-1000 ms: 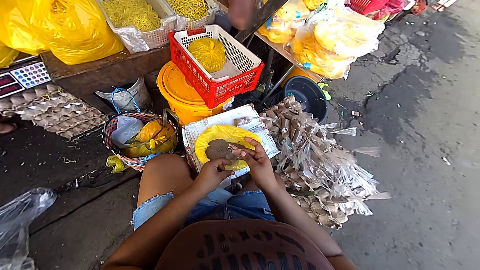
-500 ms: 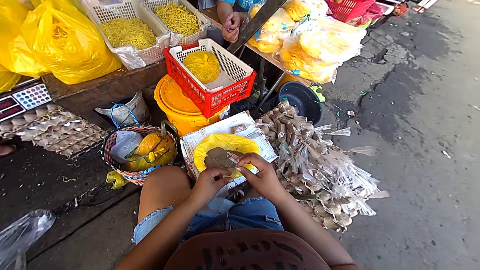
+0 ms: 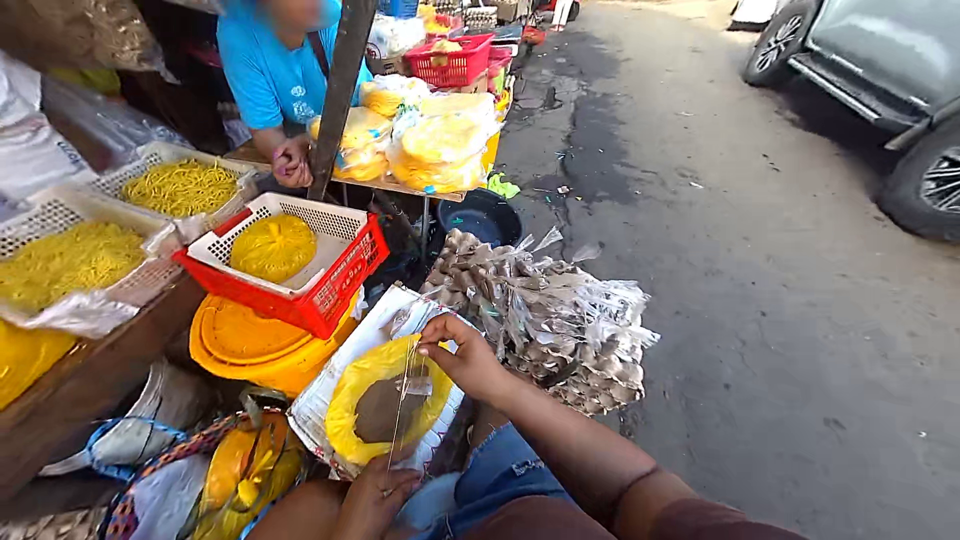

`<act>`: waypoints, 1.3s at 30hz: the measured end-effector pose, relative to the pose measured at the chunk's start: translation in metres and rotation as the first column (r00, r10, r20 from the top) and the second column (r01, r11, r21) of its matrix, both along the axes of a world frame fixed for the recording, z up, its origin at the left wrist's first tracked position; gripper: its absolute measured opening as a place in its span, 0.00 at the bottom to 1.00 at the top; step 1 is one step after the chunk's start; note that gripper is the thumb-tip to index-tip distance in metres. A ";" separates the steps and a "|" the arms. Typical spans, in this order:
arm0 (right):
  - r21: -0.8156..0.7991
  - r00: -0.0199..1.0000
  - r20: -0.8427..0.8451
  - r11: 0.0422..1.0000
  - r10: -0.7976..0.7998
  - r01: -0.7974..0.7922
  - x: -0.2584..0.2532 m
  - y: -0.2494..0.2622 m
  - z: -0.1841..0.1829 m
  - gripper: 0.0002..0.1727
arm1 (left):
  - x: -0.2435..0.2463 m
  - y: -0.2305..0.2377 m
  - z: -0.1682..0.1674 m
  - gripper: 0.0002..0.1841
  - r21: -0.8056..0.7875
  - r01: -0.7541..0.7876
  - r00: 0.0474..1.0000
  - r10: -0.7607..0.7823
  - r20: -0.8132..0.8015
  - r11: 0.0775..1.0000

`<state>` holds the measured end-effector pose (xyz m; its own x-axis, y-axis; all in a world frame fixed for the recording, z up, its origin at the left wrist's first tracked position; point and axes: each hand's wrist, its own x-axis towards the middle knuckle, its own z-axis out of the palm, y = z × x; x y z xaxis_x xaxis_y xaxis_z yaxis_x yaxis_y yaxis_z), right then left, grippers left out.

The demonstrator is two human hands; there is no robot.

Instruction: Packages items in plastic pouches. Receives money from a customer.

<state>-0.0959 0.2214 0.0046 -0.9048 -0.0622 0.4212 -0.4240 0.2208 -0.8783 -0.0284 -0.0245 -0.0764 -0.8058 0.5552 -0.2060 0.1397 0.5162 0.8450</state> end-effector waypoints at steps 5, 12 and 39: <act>-0.283 0.958 0.256 0.957 0.132 -0.056 0.018 -0.027 -0.012 0.47 | 0.003 -0.006 -0.012 0.11 0.177 -0.095 0.995 0.099 -0.010 0.980; -0.377 0.709 0.576 0.901 0.408 -0.213 0.038 -0.054 -0.052 0.16 | 0.008 -0.002 -0.010 0.14 0.240 -0.179 0.981 0.153 0.122 0.954; 0.662 0.813 0.521 0.725 -0.262 -0.190 -0.009 -0.002 -0.130 0.22 | -0.038 -0.024 -0.012 0.09 0.489 -0.840 0.521 0.600 0.607 0.235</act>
